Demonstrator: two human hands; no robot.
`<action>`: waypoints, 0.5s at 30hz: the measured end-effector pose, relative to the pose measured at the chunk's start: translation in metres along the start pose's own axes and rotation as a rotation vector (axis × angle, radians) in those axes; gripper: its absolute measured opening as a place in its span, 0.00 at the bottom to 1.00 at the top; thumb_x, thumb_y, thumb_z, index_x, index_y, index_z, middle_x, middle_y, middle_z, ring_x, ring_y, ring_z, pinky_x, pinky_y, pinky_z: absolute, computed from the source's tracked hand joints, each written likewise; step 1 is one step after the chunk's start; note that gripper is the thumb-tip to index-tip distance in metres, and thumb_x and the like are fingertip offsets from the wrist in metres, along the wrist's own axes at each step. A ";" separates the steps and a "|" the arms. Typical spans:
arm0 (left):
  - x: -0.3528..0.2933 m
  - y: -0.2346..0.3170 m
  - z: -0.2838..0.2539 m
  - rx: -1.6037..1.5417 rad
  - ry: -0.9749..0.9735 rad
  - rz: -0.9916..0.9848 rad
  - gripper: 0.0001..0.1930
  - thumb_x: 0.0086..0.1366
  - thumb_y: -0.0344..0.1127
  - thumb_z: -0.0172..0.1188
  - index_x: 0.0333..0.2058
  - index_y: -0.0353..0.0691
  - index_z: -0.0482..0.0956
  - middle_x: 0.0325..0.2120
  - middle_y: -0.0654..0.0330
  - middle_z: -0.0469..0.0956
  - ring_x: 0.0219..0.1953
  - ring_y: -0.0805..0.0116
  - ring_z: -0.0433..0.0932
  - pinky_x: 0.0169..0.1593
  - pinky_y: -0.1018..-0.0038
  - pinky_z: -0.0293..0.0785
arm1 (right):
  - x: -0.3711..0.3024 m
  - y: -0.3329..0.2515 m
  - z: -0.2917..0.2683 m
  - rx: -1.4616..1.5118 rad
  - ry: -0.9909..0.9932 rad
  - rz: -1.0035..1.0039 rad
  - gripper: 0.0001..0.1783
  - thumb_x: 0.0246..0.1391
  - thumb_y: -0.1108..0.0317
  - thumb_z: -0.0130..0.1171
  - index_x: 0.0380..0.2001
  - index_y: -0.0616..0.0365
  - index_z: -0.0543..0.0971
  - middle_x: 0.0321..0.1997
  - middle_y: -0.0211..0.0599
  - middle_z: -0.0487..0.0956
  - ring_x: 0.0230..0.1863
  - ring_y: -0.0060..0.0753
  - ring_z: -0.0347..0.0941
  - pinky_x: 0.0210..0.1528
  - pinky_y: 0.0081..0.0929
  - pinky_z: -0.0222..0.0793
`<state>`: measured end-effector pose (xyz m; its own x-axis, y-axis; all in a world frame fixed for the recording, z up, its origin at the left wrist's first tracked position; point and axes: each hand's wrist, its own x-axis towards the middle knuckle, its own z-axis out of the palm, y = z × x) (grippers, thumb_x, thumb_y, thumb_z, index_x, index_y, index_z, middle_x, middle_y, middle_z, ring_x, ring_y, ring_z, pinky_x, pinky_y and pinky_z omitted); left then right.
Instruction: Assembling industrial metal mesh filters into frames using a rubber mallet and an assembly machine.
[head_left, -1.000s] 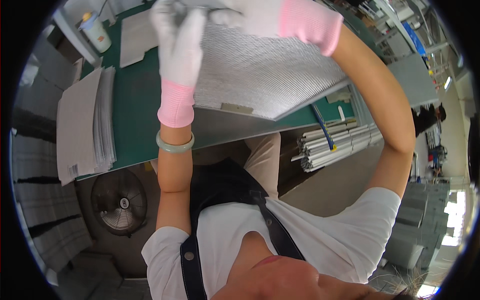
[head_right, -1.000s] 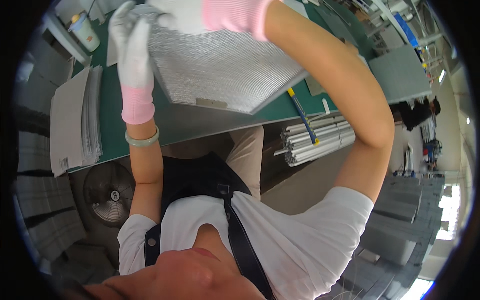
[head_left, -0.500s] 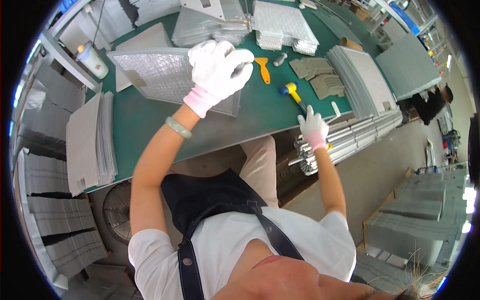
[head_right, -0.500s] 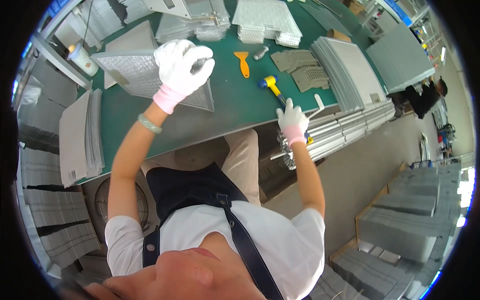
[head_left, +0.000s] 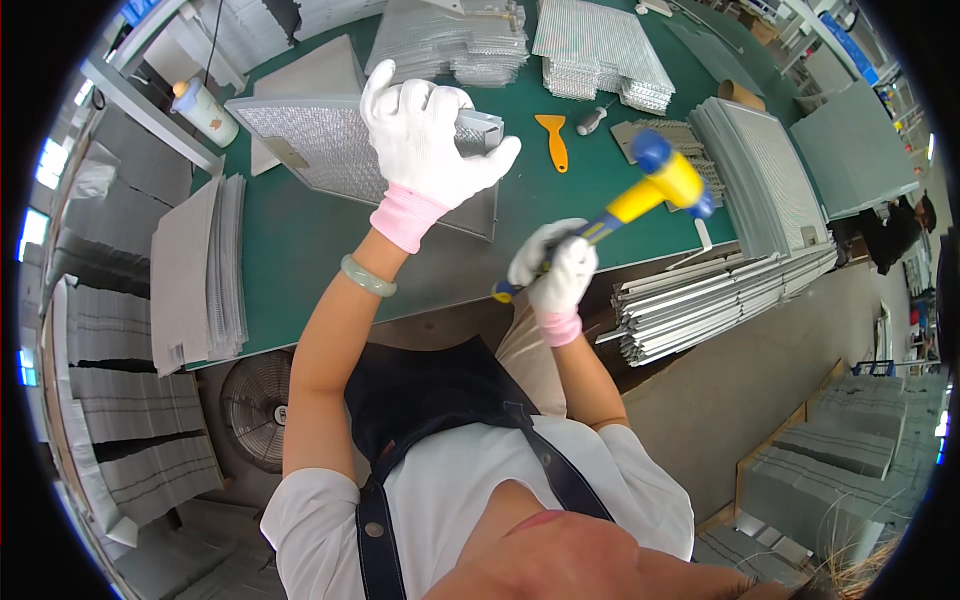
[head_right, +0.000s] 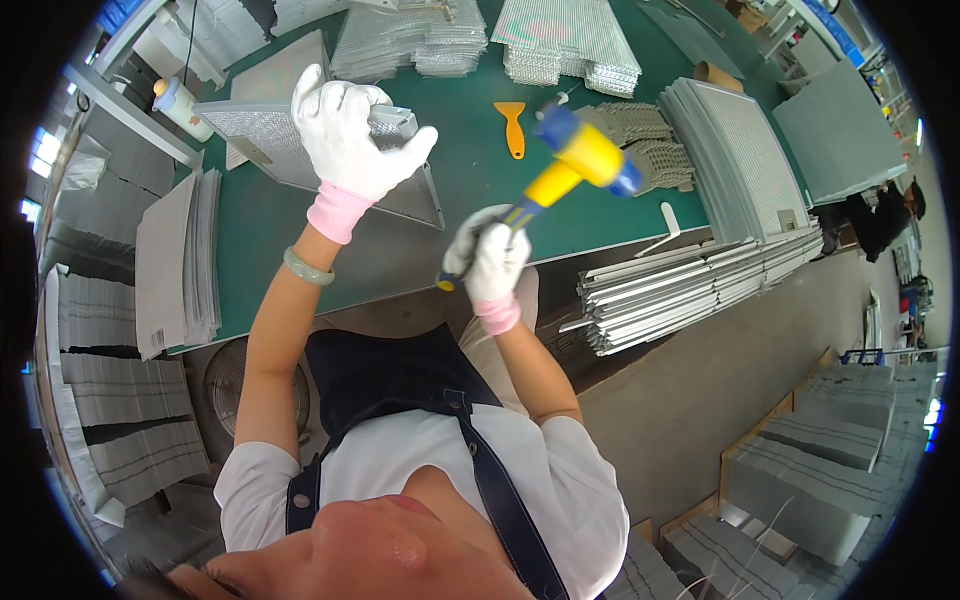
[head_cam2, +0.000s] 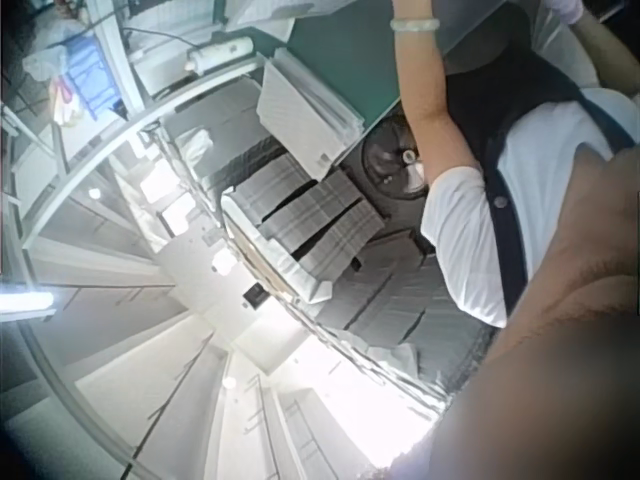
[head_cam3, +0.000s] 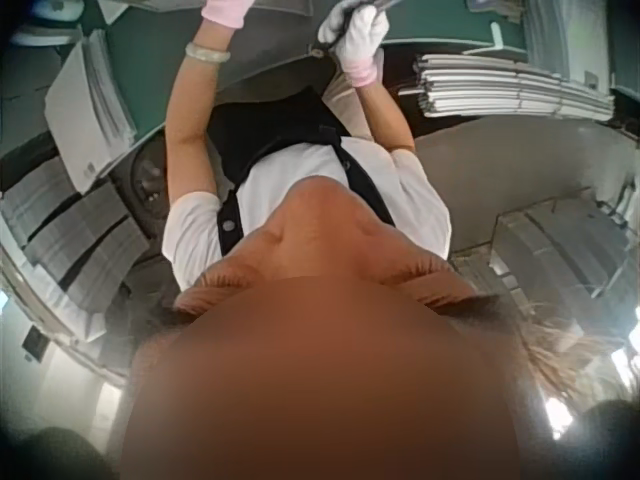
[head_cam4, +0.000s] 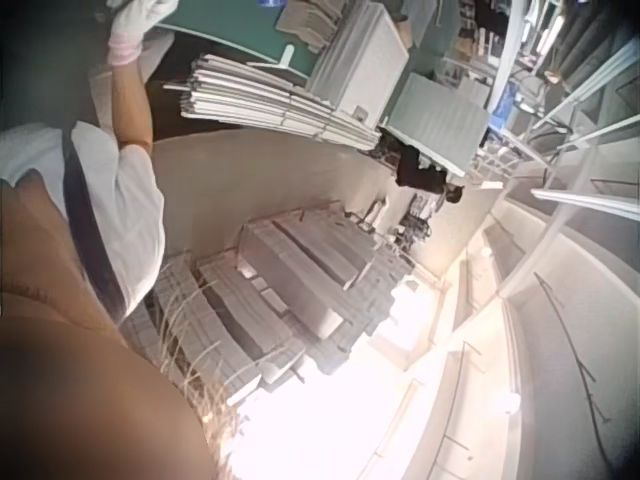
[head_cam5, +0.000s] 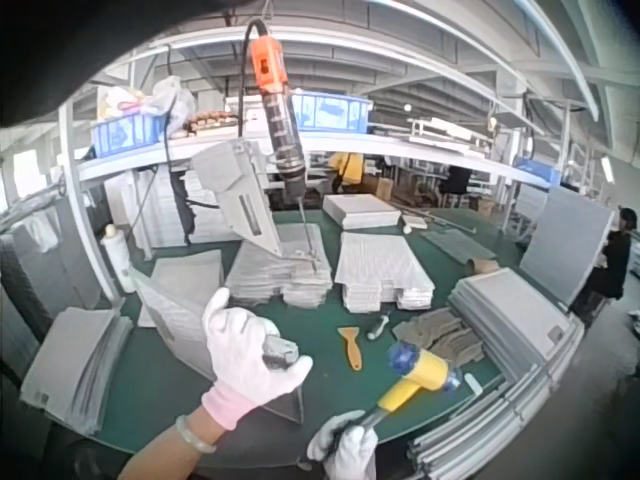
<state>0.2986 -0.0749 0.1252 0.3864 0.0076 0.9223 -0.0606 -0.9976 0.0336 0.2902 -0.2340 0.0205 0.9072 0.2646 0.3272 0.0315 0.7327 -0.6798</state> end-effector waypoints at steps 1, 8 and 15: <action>0.000 0.002 0.000 -0.025 0.055 0.027 0.20 0.35 0.48 0.66 0.24 0.45 0.69 0.26 0.61 0.65 0.37 0.57 0.64 0.54 0.54 0.54 | -0.003 0.007 0.009 -0.432 -0.017 -0.060 0.16 0.57 0.56 0.46 0.27 0.58 0.65 0.13 0.31 0.64 0.08 0.22 0.58 0.11 0.21 0.56; -0.003 -0.007 0.011 -0.020 0.141 0.004 0.16 0.32 0.47 0.63 0.20 0.47 0.70 0.22 0.63 0.63 0.36 0.59 0.63 0.54 0.57 0.53 | 0.009 -0.013 0.004 -0.264 -0.134 0.295 0.15 0.59 0.56 0.43 0.29 0.59 0.65 0.12 0.29 0.62 0.07 0.17 0.55 0.09 0.16 0.54; -0.002 -0.011 0.014 -0.001 0.125 -0.001 0.17 0.35 0.49 0.63 0.21 0.46 0.71 0.22 0.62 0.64 0.34 0.62 0.65 0.56 0.57 0.50 | 0.017 -0.028 0.013 -0.441 -0.169 0.472 0.13 0.60 0.61 0.41 0.28 0.58 0.66 0.12 0.28 0.62 0.07 0.17 0.55 0.09 0.15 0.54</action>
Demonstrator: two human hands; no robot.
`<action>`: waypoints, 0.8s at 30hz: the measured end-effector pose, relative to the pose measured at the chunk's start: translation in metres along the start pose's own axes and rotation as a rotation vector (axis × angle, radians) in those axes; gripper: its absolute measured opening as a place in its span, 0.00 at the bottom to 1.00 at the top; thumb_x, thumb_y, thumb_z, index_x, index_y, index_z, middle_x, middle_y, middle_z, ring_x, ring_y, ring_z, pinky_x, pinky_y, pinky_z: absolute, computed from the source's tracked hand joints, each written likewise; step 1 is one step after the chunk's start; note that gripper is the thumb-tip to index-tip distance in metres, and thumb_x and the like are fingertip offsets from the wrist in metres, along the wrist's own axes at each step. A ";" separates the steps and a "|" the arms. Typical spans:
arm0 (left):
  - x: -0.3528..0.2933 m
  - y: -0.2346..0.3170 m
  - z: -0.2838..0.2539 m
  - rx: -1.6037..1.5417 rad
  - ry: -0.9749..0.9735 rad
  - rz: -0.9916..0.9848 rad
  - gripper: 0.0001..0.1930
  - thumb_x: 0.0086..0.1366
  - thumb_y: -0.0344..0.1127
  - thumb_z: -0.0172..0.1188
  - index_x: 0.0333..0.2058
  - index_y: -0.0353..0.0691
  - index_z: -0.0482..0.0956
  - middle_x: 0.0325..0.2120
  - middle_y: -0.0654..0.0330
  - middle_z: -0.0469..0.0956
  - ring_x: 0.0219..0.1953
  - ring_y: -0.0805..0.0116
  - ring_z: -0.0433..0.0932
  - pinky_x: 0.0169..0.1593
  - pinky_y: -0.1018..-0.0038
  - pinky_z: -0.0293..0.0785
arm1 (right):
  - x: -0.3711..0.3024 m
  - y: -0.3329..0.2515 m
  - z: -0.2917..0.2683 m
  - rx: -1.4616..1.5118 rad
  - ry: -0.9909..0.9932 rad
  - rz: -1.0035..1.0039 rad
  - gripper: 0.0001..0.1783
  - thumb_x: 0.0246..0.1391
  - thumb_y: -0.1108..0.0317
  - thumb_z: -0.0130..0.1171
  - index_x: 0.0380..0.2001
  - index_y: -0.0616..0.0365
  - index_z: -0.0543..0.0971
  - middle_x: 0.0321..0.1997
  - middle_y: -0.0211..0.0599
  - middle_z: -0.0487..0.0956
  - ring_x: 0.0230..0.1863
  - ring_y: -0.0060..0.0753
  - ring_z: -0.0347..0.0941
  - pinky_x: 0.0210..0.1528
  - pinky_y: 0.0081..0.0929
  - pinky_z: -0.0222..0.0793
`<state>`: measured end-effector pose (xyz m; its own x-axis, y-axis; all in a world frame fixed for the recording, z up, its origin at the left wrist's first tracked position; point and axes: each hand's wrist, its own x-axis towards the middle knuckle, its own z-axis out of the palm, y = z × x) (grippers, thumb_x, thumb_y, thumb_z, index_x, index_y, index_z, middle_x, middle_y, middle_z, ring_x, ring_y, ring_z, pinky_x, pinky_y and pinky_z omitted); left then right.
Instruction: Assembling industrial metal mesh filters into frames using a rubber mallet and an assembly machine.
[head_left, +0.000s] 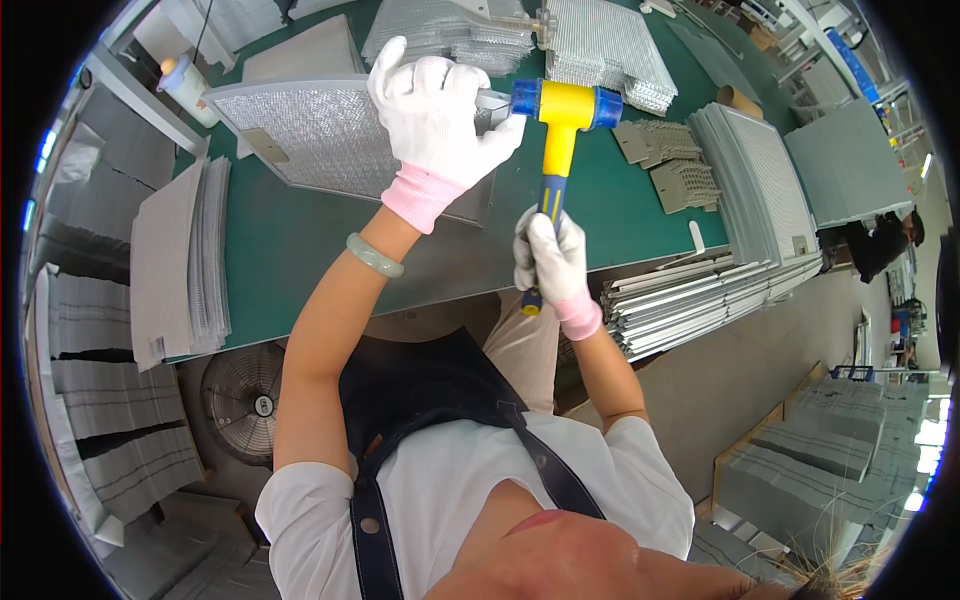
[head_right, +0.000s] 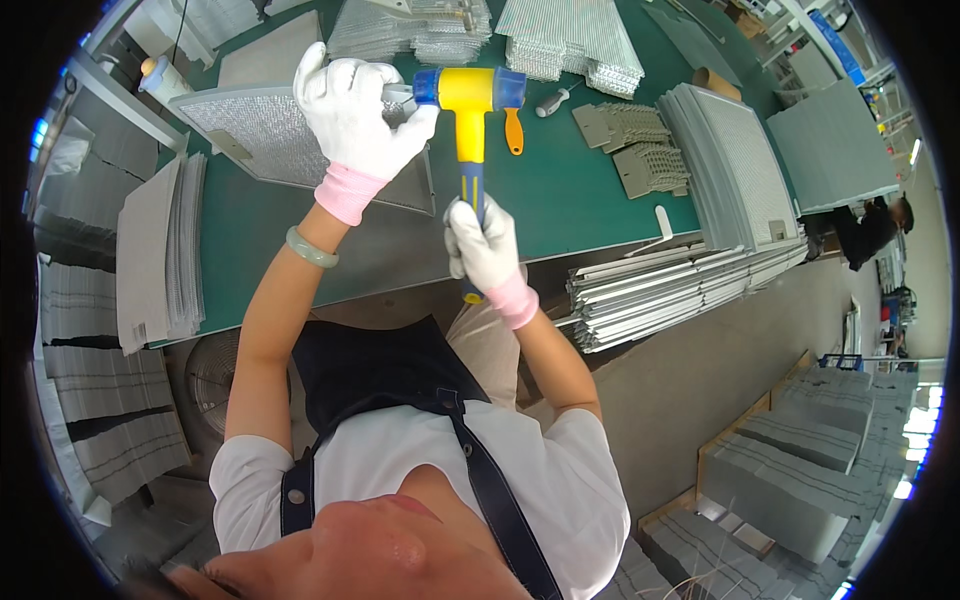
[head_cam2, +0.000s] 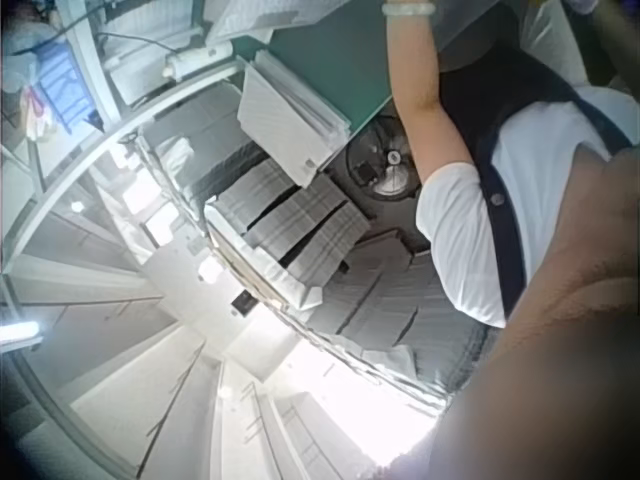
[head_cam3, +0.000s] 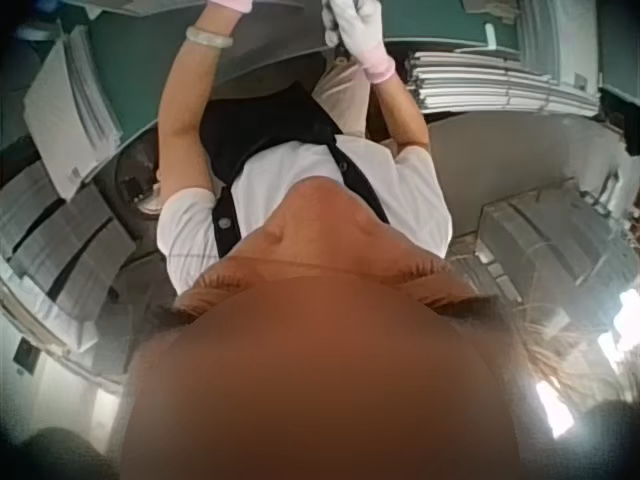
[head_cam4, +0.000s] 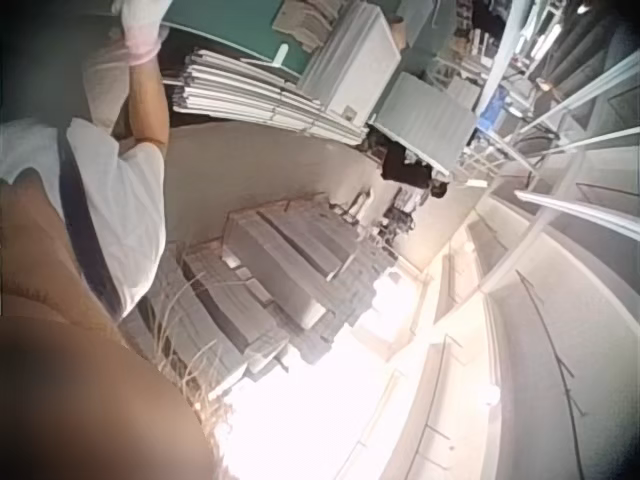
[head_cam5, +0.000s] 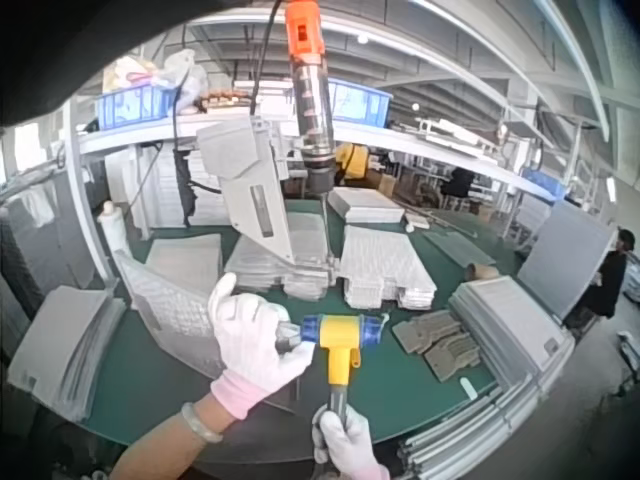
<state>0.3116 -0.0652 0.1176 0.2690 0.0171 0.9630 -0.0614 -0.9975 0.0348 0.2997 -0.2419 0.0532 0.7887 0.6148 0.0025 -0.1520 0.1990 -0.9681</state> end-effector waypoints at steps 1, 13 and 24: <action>0.000 0.002 -0.001 0.033 -0.102 -0.035 0.18 0.35 0.50 0.63 0.22 0.46 0.72 0.24 0.61 0.65 0.36 0.61 0.65 0.56 0.56 0.49 | 0.000 -0.008 -0.006 -0.027 -0.012 0.030 0.13 0.60 0.61 0.41 0.28 0.58 0.66 0.11 0.28 0.62 0.06 0.16 0.55 0.09 0.15 0.54; 0.008 -0.002 0.004 0.130 -0.141 -0.057 0.21 0.34 0.54 0.62 0.24 0.44 0.76 0.21 0.60 0.68 0.31 0.63 0.68 0.59 0.61 0.47 | 0.008 -0.099 -0.040 -0.619 -0.066 0.080 0.16 0.58 0.58 0.44 0.26 0.60 0.66 0.08 0.25 0.63 0.04 0.16 0.56 0.07 0.14 0.50; -0.002 0.000 0.011 0.003 0.069 -0.004 0.18 0.33 0.50 0.62 0.20 0.45 0.72 0.21 0.62 0.65 0.28 0.64 0.66 0.57 0.60 0.50 | 0.013 -0.162 -0.039 -1.341 -0.066 -0.153 0.15 0.52 0.59 0.52 0.26 0.62 0.71 0.16 0.34 0.67 0.20 0.21 0.64 0.24 0.22 0.63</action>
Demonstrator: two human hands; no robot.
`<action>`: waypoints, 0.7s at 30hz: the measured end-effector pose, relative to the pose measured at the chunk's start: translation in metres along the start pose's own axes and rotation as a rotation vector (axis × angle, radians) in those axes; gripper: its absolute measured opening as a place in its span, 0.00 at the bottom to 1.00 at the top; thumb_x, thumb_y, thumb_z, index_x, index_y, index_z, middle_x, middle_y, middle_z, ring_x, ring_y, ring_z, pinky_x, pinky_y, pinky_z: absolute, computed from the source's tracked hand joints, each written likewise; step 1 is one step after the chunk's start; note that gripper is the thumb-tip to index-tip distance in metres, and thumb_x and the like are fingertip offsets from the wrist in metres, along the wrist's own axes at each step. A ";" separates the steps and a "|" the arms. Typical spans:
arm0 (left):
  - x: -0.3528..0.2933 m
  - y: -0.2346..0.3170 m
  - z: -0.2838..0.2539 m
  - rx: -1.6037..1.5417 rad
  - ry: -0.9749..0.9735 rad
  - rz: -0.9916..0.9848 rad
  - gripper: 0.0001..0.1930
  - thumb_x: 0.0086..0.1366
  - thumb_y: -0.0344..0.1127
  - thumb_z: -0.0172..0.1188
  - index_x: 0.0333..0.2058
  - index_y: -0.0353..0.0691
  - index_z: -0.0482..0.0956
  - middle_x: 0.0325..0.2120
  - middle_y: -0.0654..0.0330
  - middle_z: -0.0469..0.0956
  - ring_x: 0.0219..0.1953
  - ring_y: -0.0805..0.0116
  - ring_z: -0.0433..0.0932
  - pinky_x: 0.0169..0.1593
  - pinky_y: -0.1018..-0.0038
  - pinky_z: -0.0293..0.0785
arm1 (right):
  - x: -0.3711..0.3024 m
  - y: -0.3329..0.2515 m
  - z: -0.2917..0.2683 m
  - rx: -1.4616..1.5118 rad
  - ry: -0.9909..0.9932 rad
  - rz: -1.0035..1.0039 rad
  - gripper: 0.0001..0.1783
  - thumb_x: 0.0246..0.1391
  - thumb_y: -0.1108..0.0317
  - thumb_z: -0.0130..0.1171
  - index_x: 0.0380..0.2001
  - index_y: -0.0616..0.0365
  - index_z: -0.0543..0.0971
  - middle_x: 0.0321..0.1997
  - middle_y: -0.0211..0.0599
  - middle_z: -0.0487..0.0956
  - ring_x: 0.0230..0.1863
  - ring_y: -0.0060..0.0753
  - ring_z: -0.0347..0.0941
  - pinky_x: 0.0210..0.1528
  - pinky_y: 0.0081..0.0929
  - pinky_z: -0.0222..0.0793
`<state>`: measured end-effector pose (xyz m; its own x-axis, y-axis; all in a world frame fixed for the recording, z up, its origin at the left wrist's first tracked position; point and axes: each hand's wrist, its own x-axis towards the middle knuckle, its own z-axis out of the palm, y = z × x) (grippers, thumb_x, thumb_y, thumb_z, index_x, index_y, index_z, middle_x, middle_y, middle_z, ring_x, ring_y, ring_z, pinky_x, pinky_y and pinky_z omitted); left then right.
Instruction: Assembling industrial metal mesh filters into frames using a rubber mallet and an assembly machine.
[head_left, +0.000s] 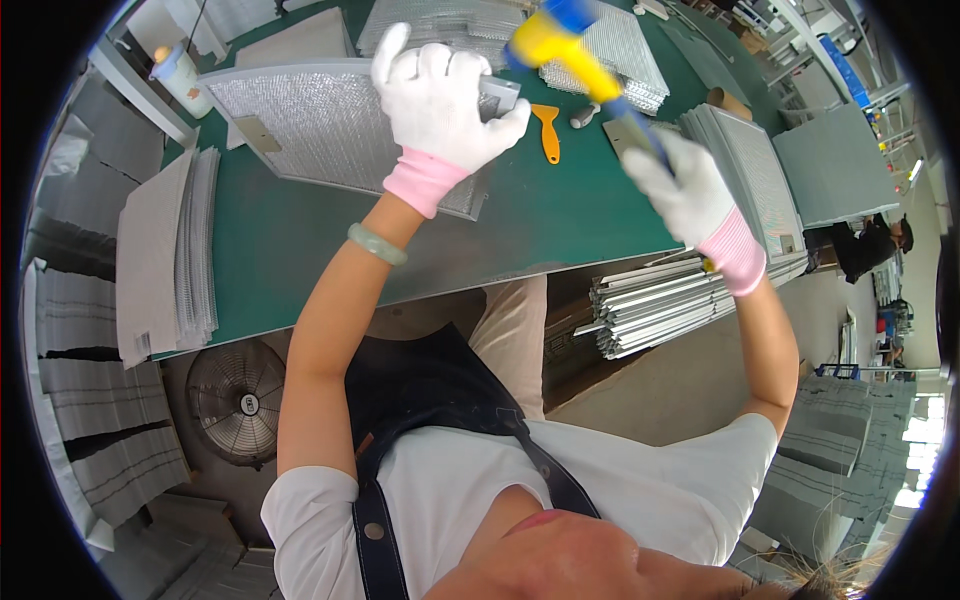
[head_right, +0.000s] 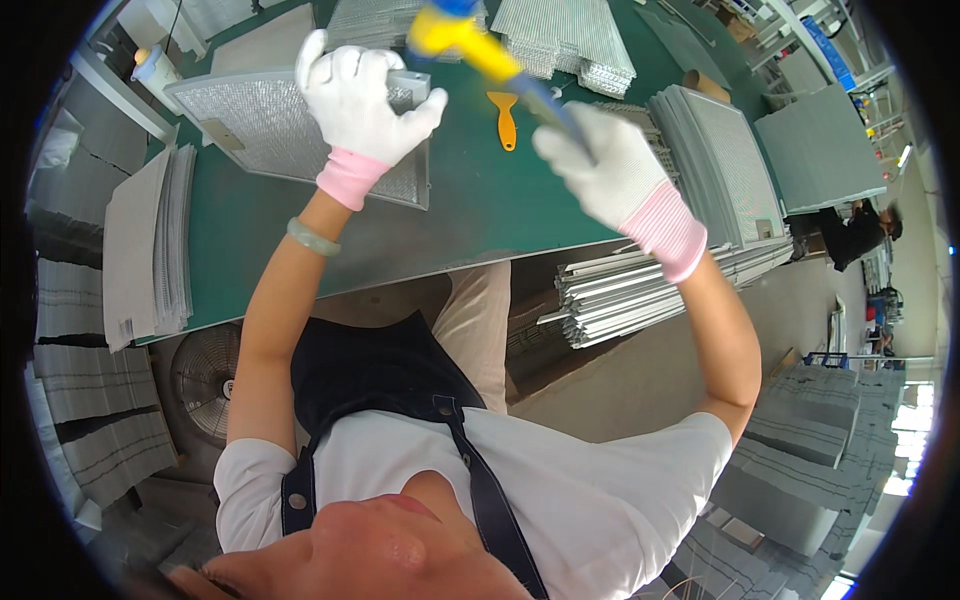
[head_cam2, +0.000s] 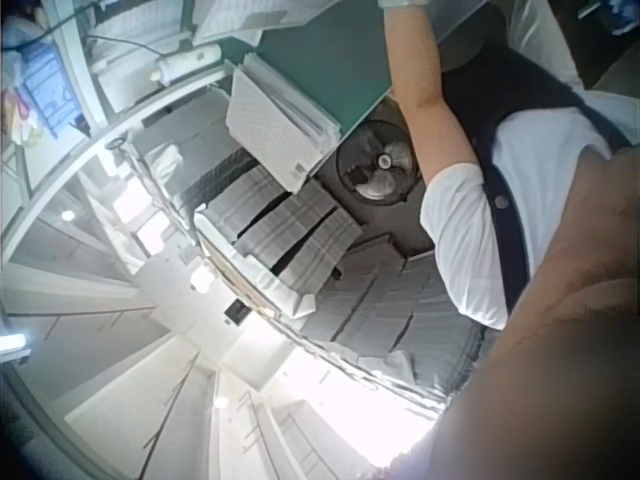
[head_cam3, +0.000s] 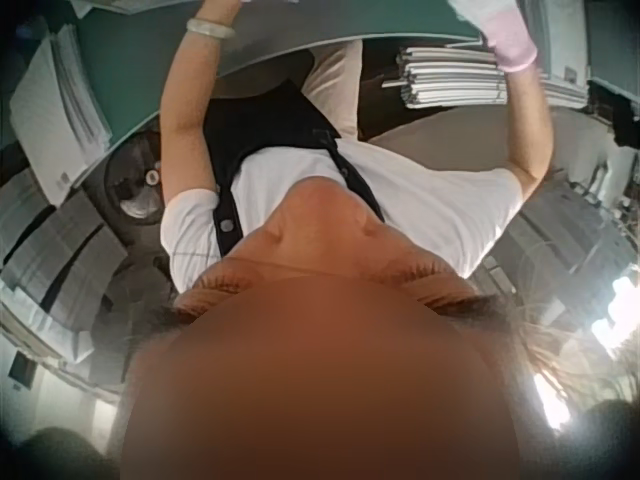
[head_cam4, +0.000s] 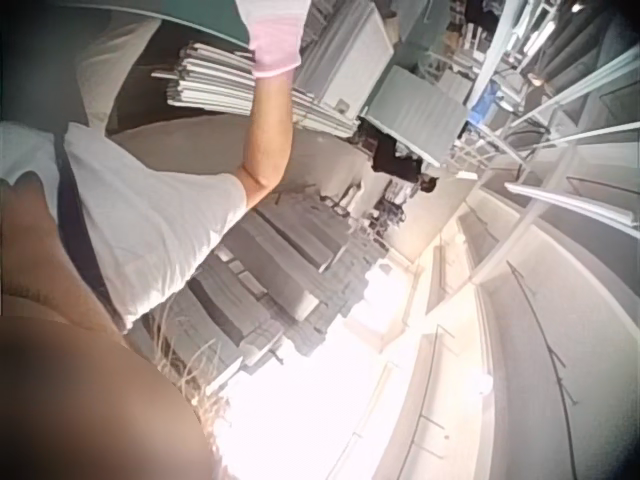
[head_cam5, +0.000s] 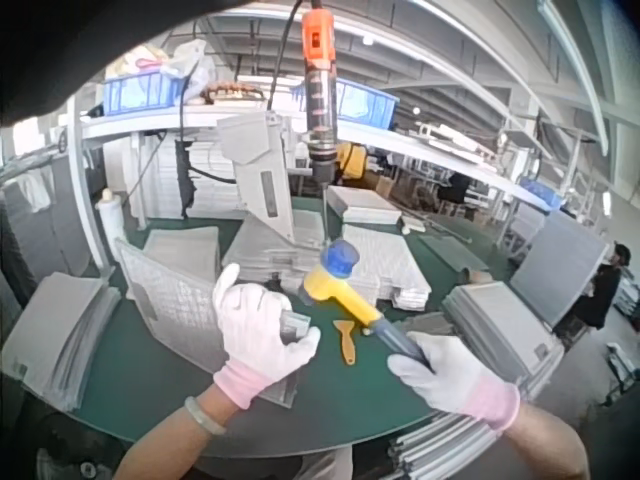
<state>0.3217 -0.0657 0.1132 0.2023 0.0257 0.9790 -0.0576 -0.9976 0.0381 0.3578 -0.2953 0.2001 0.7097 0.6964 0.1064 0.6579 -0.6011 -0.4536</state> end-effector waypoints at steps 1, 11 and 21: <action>0.001 0.002 -0.002 0.010 -0.042 -0.035 0.18 0.34 0.51 0.62 0.20 0.45 0.72 0.21 0.62 0.65 0.28 0.64 0.65 0.57 0.60 0.50 | 0.005 0.002 -0.015 0.077 -0.016 0.117 0.17 0.52 0.57 0.52 0.25 0.62 0.71 0.15 0.34 0.64 0.19 0.19 0.60 0.22 0.21 0.60; 0.003 0.001 -0.003 0.004 -0.063 -0.038 0.17 0.35 0.50 0.61 0.20 0.46 0.71 0.20 0.63 0.64 0.28 0.65 0.64 0.57 0.61 0.50 | -0.001 0.000 0.007 0.119 -0.020 0.106 0.14 0.51 0.61 0.53 0.33 0.63 0.73 0.17 0.34 0.69 0.16 0.23 0.64 0.21 0.24 0.63; 0.000 -0.001 -0.011 -0.001 0.011 -0.011 0.15 0.34 0.49 0.61 0.17 0.46 0.71 0.21 0.63 0.63 0.29 0.65 0.64 0.56 0.60 0.53 | 0.001 0.005 -0.001 -0.044 0.403 -0.565 0.11 0.51 0.64 0.53 0.27 0.63 0.73 0.14 0.31 0.67 0.14 0.19 0.60 0.18 0.18 0.57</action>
<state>0.3110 -0.0644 0.1151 0.1918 0.0378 0.9807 -0.0564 -0.9972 0.0495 0.3618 -0.2978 0.1986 0.2882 0.7122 0.6401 0.9575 -0.2106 -0.1969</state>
